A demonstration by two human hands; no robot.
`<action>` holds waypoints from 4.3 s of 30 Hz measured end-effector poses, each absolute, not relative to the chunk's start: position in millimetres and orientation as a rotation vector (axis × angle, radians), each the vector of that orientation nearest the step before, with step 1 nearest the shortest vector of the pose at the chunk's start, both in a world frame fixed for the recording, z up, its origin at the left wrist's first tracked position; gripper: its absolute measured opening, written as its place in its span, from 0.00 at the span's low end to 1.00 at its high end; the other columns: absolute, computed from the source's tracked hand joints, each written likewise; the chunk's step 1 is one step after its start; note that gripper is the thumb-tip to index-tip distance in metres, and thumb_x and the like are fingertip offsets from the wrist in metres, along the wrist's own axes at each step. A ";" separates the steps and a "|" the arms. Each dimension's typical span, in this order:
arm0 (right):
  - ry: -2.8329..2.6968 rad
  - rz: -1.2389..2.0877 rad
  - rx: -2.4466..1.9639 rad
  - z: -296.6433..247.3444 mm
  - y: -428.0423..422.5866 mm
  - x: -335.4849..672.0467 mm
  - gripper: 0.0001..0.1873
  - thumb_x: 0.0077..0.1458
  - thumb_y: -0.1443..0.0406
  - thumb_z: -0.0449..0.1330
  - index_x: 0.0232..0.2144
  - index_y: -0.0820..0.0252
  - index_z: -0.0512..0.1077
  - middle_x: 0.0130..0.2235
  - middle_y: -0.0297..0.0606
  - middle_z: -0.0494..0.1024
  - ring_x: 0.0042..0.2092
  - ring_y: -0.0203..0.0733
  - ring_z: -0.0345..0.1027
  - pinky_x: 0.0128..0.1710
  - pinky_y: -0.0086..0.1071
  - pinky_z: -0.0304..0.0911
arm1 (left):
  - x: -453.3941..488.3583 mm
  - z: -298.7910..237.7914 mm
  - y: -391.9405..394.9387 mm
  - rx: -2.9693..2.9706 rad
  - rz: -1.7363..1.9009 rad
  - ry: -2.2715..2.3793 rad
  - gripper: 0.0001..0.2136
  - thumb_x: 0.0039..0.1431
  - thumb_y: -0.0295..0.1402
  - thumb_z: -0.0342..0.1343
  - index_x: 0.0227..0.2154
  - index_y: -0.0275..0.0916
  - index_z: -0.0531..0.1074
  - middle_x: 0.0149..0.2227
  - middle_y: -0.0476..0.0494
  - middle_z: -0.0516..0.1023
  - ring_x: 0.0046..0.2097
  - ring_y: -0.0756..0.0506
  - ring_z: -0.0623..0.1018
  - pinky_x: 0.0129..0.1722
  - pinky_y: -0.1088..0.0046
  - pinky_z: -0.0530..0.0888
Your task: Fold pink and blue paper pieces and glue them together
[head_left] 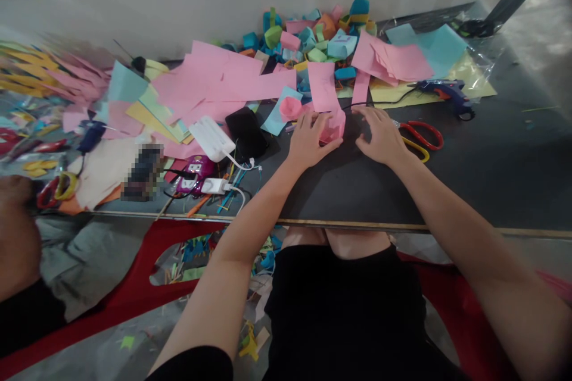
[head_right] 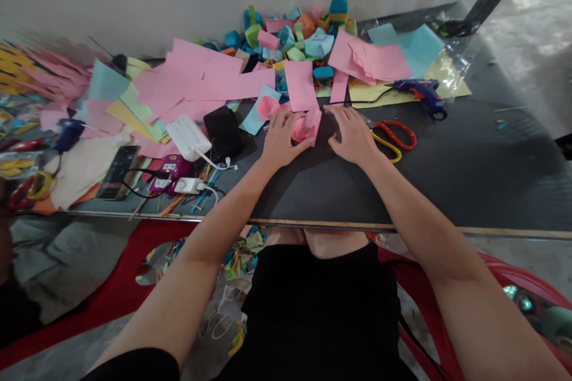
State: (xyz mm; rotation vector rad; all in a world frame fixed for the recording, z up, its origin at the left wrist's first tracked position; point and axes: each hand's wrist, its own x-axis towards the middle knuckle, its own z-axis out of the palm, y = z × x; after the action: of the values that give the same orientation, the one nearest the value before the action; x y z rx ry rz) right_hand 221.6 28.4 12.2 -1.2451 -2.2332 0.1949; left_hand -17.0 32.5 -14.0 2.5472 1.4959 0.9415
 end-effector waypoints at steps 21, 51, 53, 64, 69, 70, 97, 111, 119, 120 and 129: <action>-2.419 0.164 -1.060 5.0 33.1 220.3 0.12 0.61 0.57 0.64 0.44 0.50 0.82 0.54 0.42 0.82 0.58 0.58 0.70 0.60 0.57 0.61 | -18.0 -14.6 40.8 2.559 0.796 1.207 0.05 0.65 0.35 0.66 0.38 0.40 0.81 0.50 0.40 0.80 0.54 0.40 0.80 0.59 0.53 0.77; -2.443 0.101 -1.148 3.9 36.5 224.9 0.10 0.60 0.56 0.70 0.43 0.48 0.86 0.50 0.42 0.82 0.56 0.59 0.70 0.57 0.56 0.60 | -17.8 -5.3 34.9 2.775 0.795 1.044 0.09 0.68 0.38 0.62 0.34 0.41 0.82 0.48 0.40 0.82 0.55 0.39 0.79 0.57 0.52 0.75; -2.485 0.105 -1.142 4.3 36.4 223.9 0.09 0.62 0.59 0.67 0.43 0.48 0.86 0.49 0.41 0.85 0.55 0.57 0.72 0.57 0.56 0.58 | -17.2 -2.7 31.3 2.779 0.744 1.104 0.08 0.68 0.39 0.62 0.38 0.41 0.82 0.49 0.41 0.84 0.56 0.38 0.79 0.58 0.51 0.73; -2.557 0.138 -1.167 10.6 33.8 217.4 0.11 0.64 0.60 0.63 0.37 0.54 0.86 0.43 0.41 0.88 0.46 0.52 0.75 0.48 0.47 0.61 | -12.6 5.9 28.0 2.752 0.539 1.278 0.08 0.68 0.38 0.61 0.38 0.39 0.81 0.44 0.39 0.86 0.58 0.35 0.78 0.60 0.51 0.68; -2.562 0.151 -1.195 12.1 31.3 216.6 0.15 0.65 0.58 0.61 0.47 0.56 0.84 0.45 0.45 0.87 0.48 0.54 0.75 0.50 0.45 0.64 | -12.3 3.1 29.2 2.786 0.541 1.230 0.09 0.69 0.38 0.60 0.41 0.37 0.80 0.46 0.37 0.85 0.57 0.35 0.79 0.56 0.54 0.71; -2.558 0.142 -1.226 12.4 30.7 216.3 0.17 0.64 0.58 0.61 0.51 0.57 0.83 0.45 0.47 0.86 0.48 0.54 0.76 0.50 0.45 0.64 | -12.1 2.2 29.4 2.791 0.545 1.231 0.10 0.69 0.38 0.60 0.42 0.37 0.80 0.46 0.36 0.85 0.57 0.35 0.79 0.56 0.55 0.72; -2.532 0.041 -1.273 7.9 26.8 214.7 0.23 0.63 0.57 0.61 0.58 0.57 0.76 0.46 0.50 0.82 0.50 0.57 0.75 0.51 0.46 0.66 | -12.6 -1.2 29.8 2.762 0.563 1.238 0.12 0.70 0.36 0.59 0.49 0.35 0.80 0.53 0.33 0.84 0.63 0.35 0.77 0.63 0.51 0.73; -2.531 0.049 -1.275 8.7 26.8 215.2 0.23 0.62 0.58 0.61 0.58 0.56 0.76 0.48 0.50 0.82 0.50 0.58 0.75 0.52 0.48 0.66 | -16.0 -8.3 34.4 2.743 0.616 1.165 0.10 0.69 0.34 0.60 0.50 0.40 0.81 0.55 0.36 0.83 0.61 0.38 0.79 0.62 0.51 0.75; -2.552 0.078 -1.307 10.0 26.5 214.6 0.25 0.63 0.57 0.60 0.59 0.58 0.75 0.48 0.52 0.82 0.51 0.59 0.74 0.52 0.47 0.65 | -15.0 -4.2 32.7 2.744 0.554 1.165 0.11 0.70 0.33 0.59 0.51 0.38 0.80 0.55 0.35 0.83 0.61 0.38 0.79 0.62 0.54 0.74; -2.552 0.075 -1.307 9.5 26.5 214.7 0.25 0.63 0.57 0.60 0.59 0.58 0.75 0.48 0.52 0.82 0.51 0.59 0.74 0.53 0.47 0.65 | -14.8 -3.9 32.4 2.746 0.556 1.165 0.11 0.70 0.33 0.59 0.51 0.38 0.80 0.55 0.34 0.83 0.61 0.38 0.79 0.61 0.54 0.75; -2.518 0.053 -1.256 8.4 25.9 215.4 0.22 0.61 0.58 0.61 0.56 0.55 0.77 0.45 0.48 0.82 0.49 0.56 0.74 0.49 0.46 0.67 | -15.1 -7.5 32.6 2.750 0.632 1.165 0.12 0.69 0.33 0.60 0.52 0.38 0.79 0.56 0.34 0.83 0.62 0.36 0.78 0.63 0.50 0.74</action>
State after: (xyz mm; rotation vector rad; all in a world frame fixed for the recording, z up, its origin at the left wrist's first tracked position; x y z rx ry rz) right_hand 215.4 25.9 8.4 -1.2557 -2.5182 0.0533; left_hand -15.1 32.6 -7.5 2.7502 1.1648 0.6319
